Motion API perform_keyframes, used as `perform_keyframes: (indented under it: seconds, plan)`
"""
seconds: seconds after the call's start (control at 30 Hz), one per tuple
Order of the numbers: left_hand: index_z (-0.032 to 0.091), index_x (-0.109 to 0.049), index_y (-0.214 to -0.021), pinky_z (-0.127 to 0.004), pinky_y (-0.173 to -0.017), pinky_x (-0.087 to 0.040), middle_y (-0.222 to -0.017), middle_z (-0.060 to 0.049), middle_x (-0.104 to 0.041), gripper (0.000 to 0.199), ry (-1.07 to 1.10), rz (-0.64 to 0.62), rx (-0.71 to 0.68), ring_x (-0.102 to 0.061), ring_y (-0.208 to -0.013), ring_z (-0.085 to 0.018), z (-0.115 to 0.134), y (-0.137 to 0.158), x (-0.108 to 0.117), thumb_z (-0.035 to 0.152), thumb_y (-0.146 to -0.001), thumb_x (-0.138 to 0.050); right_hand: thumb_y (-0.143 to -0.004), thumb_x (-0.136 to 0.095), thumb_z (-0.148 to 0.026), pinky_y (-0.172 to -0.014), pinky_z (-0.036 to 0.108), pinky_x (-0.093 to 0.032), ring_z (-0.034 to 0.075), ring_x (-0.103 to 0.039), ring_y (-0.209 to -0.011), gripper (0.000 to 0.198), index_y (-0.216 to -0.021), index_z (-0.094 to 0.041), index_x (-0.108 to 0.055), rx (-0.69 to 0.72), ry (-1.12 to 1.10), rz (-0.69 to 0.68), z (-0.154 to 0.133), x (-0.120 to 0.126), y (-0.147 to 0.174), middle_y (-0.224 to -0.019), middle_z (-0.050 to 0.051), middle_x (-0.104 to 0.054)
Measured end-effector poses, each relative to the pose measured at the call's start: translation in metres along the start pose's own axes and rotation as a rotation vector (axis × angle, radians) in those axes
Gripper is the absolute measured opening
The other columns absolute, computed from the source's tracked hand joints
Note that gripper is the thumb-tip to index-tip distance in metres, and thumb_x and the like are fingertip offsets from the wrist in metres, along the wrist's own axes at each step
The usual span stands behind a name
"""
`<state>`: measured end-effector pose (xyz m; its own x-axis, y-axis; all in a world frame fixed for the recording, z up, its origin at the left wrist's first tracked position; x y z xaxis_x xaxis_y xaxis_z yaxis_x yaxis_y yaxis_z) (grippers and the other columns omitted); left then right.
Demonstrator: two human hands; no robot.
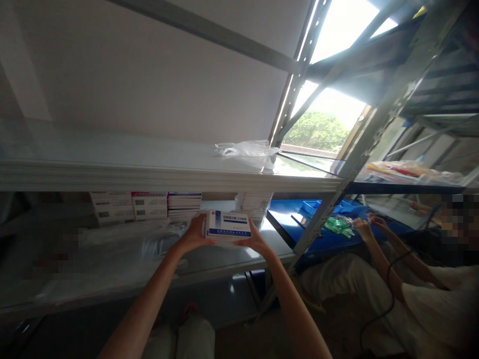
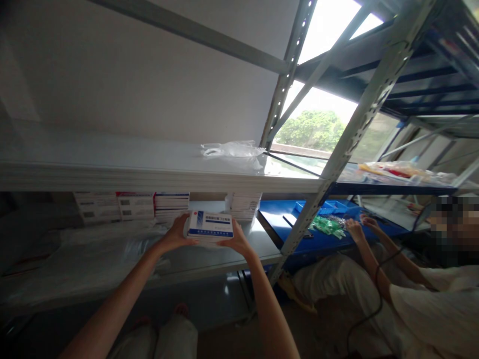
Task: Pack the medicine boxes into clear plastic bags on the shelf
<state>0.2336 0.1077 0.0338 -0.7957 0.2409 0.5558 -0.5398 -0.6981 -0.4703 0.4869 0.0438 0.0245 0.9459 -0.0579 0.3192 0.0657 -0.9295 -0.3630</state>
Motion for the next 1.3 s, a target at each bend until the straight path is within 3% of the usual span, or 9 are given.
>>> perform_keyframes:
  seconds: [0.13, 0.27, 0.37, 0.53, 0.63, 1.0, 1.3]
  plan:
    - [0.019, -0.04, -0.129, -0.053, -0.109, -0.022, -0.136, -0.014, -0.036, 0.09, -0.085, 0.091, -0.055, -0.025, -0.132, -0.036, 0.009, -0.005, 0.001, 0.043, -0.053, -0.081, -0.054, -0.083, -0.027, -0.095, 0.049, -0.044, 0.027, -0.053, -0.112, 0.083, -0.126, -0.027, -0.042, 0.032, -0.087, -0.027, -0.015, 0.003, -0.001, -0.119, 0.007, -0.055]
    - [0.023, -0.035, -0.128, -0.045, -0.094, -0.044, -0.127, -0.012, -0.043, 0.082, 0.152, 0.065, 0.0, -0.045, -0.118, -0.031, 0.015, -0.004, -0.005, 0.041, -0.06, -0.077, -0.053, -0.082, -0.022, -0.094, 0.047, -0.045, 0.027, -0.055, -0.11, 0.079, -0.123, -0.025, -0.046, -0.026, -0.116, -0.039, -0.031, 0.009, -0.002, -0.115, 0.007, -0.058]
    - [0.024, -0.03, -0.131, -0.039, -0.086, -0.049, -0.123, -0.009, -0.049, 0.079, 0.281, 0.005, 0.0, -0.054, -0.109, -0.025, 0.018, -0.003, -0.008, 0.042, -0.067, -0.072, -0.053, -0.081, -0.019, -0.094, 0.044, -0.045, 0.027, -0.055, -0.11, 0.078, -0.123, -0.024, -0.046, -0.066, -0.196, -0.04, -0.037, 0.008, -0.002, -0.115, 0.008, -0.06]
    - [0.017, -0.042, -0.126, -0.049, -0.104, -0.032, -0.126, -0.014, -0.047, 0.081, -0.118, 0.139, -0.119, -0.04, -0.122, -0.034, 0.023, -0.006, -0.002, 0.045, -0.058, -0.078, -0.053, -0.079, -0.017, -0.093, 0.044, -0.046, 0.027, -0.056, -0.11, 0.079, -0.123, -0.025, -0.044, -0.093, -0.386, -0.037, -0.031, -0.004, 0.004, -0.115, 0.006, -0.061]
    - [0.016, -0.047, -0.121, -0.052, -0.102, -0.032, -0.12, -0.015, -0.05, 0.081, -0.23, 0.154, -0.12, -0.041, -0.119, -0.036, 0.024, -0.008, -0.003, 0.045, -0.053, -0.08, -0.055, -0.078, -0.016, -0.093, 0.045, -0.046, 0.028, -0.056, -0.111, 0.078, -0.124, -0.026, -0.042, -0.117, -0.47, -0.043, -0.028, -0.009, 0.01, -0.114, 0.005, -0.061]
    - [0.021, -0.033, -0.121, -0.042, -0.085, -0.053, -0.12, -0.011, -0.054, 0.077, 0.368, 0.066, 0.125, -0.058, -0.108, -0.027, 0.022, -0.005, -0.014, 0.034, -0.059, -0.078, -0.061, -0.075, -0.014, -0.097, 0.043, -0.044, 0.025, -0.053, -0.114, 0.084, -0.133, -0.029, -0.034, -0.063, -0.494, -0.102, -0.044, -0.005, 0.012, -0.119, 0.004, -0.058]
    - [0.023, -0.036, -0.116, -0.038, -0.08, -0.055, -0.116, -0.007, -0.058, 0.074, 0.402, 0.109, 0.135, -0.063, -0.099, -0.024, 0.025, 0.0, -0.007, 0.031, -0.057, -0.079, -0.062, -0.076, -0.019, -0.098, 0.043, -0.043, 0.025, -0.052, -0.116, 0.085, -0.135, -0.028, -0.034, -0.082, -0.414, -0.105, -0.013, -0.008, 0.017, -0.121, 0.007, -0.057]
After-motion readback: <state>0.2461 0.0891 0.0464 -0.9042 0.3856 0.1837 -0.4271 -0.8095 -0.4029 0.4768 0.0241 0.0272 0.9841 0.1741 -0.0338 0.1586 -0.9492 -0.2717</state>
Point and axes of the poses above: each hand's wrist, its own y-axis away from the middle knuckle, its own x-axis out of the back of the hand, z = x × y, the point moved 2 cm from there along -y, towards the middle knuckle
